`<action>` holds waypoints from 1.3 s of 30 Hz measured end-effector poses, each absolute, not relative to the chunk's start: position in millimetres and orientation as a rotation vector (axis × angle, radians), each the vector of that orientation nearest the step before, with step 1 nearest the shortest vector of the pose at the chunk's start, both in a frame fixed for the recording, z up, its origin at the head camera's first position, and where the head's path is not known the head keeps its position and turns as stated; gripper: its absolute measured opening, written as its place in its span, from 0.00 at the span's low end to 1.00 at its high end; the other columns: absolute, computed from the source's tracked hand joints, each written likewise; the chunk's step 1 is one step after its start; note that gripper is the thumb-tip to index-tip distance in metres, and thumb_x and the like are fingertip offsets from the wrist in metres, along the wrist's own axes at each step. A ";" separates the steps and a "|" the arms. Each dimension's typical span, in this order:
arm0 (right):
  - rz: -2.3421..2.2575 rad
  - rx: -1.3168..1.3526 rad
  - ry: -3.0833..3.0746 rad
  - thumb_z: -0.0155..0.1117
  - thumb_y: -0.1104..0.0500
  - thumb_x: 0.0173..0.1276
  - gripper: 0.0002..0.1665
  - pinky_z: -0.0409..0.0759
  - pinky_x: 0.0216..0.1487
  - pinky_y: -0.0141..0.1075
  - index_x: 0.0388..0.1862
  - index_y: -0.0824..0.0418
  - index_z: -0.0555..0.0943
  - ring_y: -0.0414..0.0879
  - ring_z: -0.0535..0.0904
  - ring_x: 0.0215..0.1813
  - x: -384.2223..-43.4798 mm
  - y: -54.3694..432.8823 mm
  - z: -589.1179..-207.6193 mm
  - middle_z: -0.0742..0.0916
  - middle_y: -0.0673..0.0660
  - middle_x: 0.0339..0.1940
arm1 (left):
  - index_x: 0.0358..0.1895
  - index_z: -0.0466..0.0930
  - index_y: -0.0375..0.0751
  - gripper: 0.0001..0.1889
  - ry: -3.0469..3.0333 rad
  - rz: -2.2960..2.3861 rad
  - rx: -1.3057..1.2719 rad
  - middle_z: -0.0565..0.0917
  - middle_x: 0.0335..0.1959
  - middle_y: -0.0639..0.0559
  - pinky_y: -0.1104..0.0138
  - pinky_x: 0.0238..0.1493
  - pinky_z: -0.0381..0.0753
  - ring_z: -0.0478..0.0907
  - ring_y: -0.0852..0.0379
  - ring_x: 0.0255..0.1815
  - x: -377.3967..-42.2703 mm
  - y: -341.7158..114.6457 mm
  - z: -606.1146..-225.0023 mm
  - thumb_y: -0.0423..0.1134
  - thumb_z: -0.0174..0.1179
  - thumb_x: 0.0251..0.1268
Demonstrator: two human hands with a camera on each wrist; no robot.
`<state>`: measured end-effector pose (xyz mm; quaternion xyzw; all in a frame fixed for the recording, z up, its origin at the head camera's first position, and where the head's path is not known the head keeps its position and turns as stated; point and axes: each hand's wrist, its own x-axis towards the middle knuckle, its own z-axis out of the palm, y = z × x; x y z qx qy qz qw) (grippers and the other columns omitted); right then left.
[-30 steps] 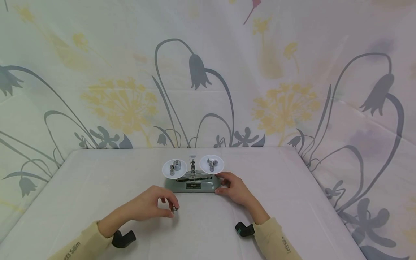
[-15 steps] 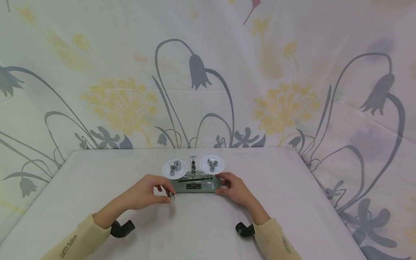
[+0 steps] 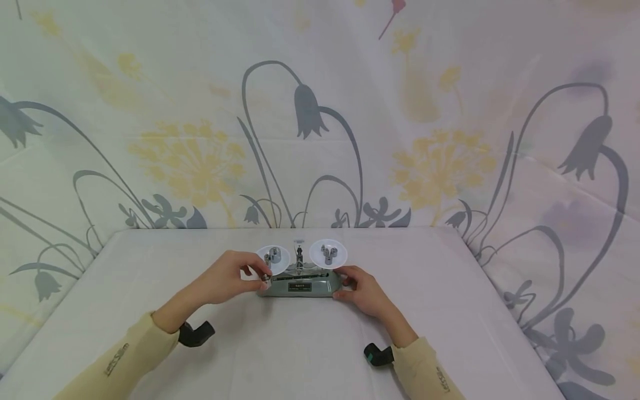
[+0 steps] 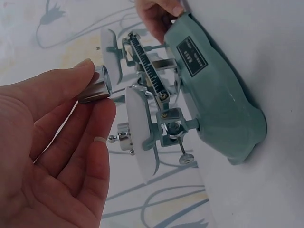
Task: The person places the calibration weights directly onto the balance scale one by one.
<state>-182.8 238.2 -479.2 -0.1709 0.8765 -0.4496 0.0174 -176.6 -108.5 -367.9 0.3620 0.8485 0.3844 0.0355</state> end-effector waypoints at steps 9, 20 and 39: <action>-1.392 -0.529 2.720 0.77 0.58 0.58 0.33 0.74 0.46 0.38 0.64 0.58 0.78 0.47 0.76 0.48 -182.1 238.2 -479.2 0.82 0.53 0.54 | 0.42 0.86 0.44 0.09 2.654 1.204 1.042 0.85 0.37 0.62 0.59 0.44 0.78 0.81 0.58 0.42 -184.7 -103.0 -364.8 0.35 0.72 0.59; -1.382 -0.546 2.730 0.77 0.58 0.59 0.34 0.74 0.46 0.38 0.64 0.58 0.78 0.48 0.77 0.49 -180.9 239.9 -478.0 0.82 0.54 0.56 | 0.40 0.87 0.45 0.08 2.704 1.214 0.979 0.86 0.36 0.60 0.61 0.43 0.78 0.82 0.58 0.40 -193.5 -101.6 -368.6 0.35 0.72 0.58; -1.386 -0.564 2.729 0.77 0.58 0.59 0.34 0.75 0.47 0.38 0.64 0.58 0.78 0.48 0.77 0.49 -181.6 237.4 -477.6 0.82 0.53 0.56 | 0.38 0.87 0.44 0.07 2.778 1.129 0.905 0.86 0.34 0.57 0.62 0.40 0.77 0.80 0.58 0.38 -202.5 -95.2 -364.5 0.34 0.73 0.56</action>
